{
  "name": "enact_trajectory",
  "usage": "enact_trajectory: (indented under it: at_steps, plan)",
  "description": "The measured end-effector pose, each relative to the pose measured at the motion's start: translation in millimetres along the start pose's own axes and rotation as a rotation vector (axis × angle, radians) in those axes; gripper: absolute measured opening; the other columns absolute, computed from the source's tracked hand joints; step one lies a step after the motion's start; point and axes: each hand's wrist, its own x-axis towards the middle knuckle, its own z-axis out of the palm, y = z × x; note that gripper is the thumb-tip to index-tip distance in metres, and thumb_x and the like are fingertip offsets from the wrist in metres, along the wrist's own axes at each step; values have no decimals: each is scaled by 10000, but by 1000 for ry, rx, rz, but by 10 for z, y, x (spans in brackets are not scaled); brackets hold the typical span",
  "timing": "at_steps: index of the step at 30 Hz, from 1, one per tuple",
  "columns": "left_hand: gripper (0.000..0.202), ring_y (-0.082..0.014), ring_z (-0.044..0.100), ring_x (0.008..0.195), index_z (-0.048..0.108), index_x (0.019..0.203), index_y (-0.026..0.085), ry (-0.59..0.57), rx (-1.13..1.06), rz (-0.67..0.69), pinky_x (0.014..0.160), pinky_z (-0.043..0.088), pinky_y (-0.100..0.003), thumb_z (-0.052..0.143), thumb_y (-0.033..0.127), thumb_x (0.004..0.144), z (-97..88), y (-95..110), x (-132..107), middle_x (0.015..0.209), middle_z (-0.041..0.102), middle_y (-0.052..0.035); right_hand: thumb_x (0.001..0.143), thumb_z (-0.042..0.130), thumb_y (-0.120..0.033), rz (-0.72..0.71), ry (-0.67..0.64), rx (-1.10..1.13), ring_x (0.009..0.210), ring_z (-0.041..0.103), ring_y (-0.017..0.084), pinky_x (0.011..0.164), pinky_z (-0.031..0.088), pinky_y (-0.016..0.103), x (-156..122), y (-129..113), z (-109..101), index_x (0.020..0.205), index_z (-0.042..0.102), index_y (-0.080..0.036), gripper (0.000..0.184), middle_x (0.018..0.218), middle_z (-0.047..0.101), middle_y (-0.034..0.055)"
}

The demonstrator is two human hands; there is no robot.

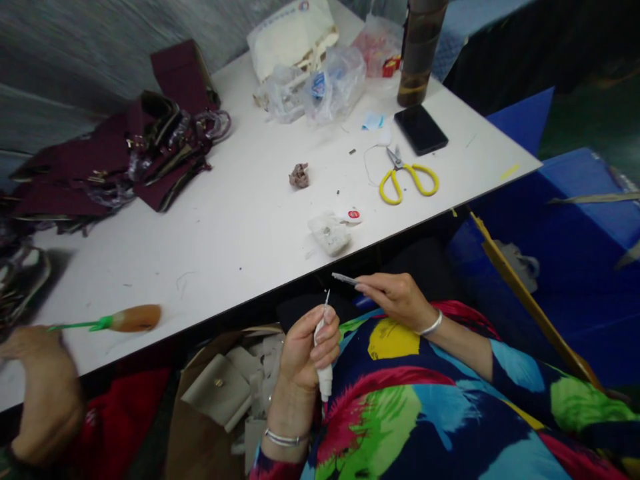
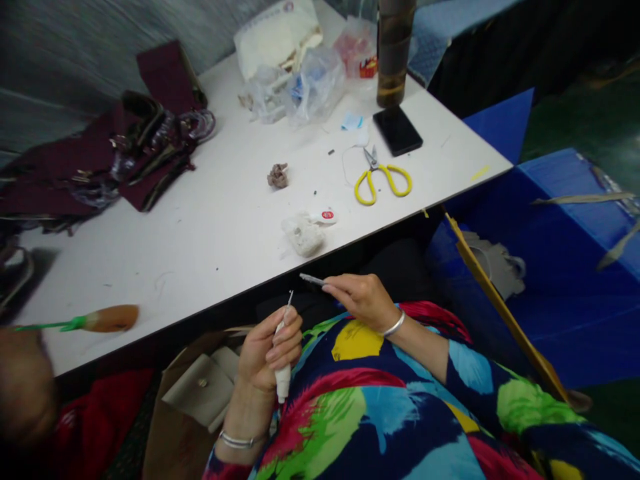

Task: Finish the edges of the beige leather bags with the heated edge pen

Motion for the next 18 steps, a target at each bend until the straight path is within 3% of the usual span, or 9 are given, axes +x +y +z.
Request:
enact_trajectory:
  at_steps: [2, 5, 8, 11, 14, 18]
  plan:
    - [214, -8, 185, 363, 584, 764, 155, 37, 84, 28, 311, 239, -111, 745, 262, 857, 0, -9, -1, 563, 356, 91, 1043, 630, -309, 91, 35, 40, 816, 782, 183, 747, 590, 253, 3, 17, -5, 1090, 803, -184, 219, 994, 823, 69]
    - [243, -42, 332, 370, 624, 818, 170, 225, 375, 181, 347, 316, -154, 752, 375, 837, -22, -6, 25, 577, 440, 71, 1026, 654, -307, 140, -43, 126, 789, 770, 172, 733, 577, 244, -8, -23, -19, 1070, 811, -197, 197, 961, 822, 44]
    - [250, -93, 493, 461, 698, 876, 171, 470, 964, 421, 454, 409, -192, 659, 415, 911, -19, 18, 23, 611, 540, 30, 1017, 661, -325, 213, -50, 177, 714, 737, 152, 679, 545, 229, -35, -52, -39, 1034, 818, -189, 208, 865, 805, 25]
    - [288, -135, 597, 587, 761, 953, 178, 544, 1451, 531, 559, 463, -218, 574, 397, 967, 23, 47, -14, 691, 645, -13, 1003, 669, -354, 297, -12, 208, 612, 676, 130, 598, 505, 220, -64, -27, -57, 1003, 817, -186, 225, 761, 765, 10]
    - [357, -178, 663, 655, 780, 979, 187, 526, 1575, 546, 608, 514, -243, 522, 434, 989, 40, 53, -45, 733, 709, -36, 985, 678, -401, 374, 50, 267, 517, 595, 109, 506, 458, 217, -71, 11, -100, 1035, 789, -196, 238, 722, 717, -3]
    - [408, -210, 720, 696, 807, 1008, 212, 531, 1590, 582, 677, 591, -254, 563, 535, 960, -107, 24, -10, 753, 757, -38, 977, 660, -459, 503, 308, 244, 502, 582, 117, 495, 463, 217, 17, 135, -356, 996, 675, -205, 255, 638, 609, -40]
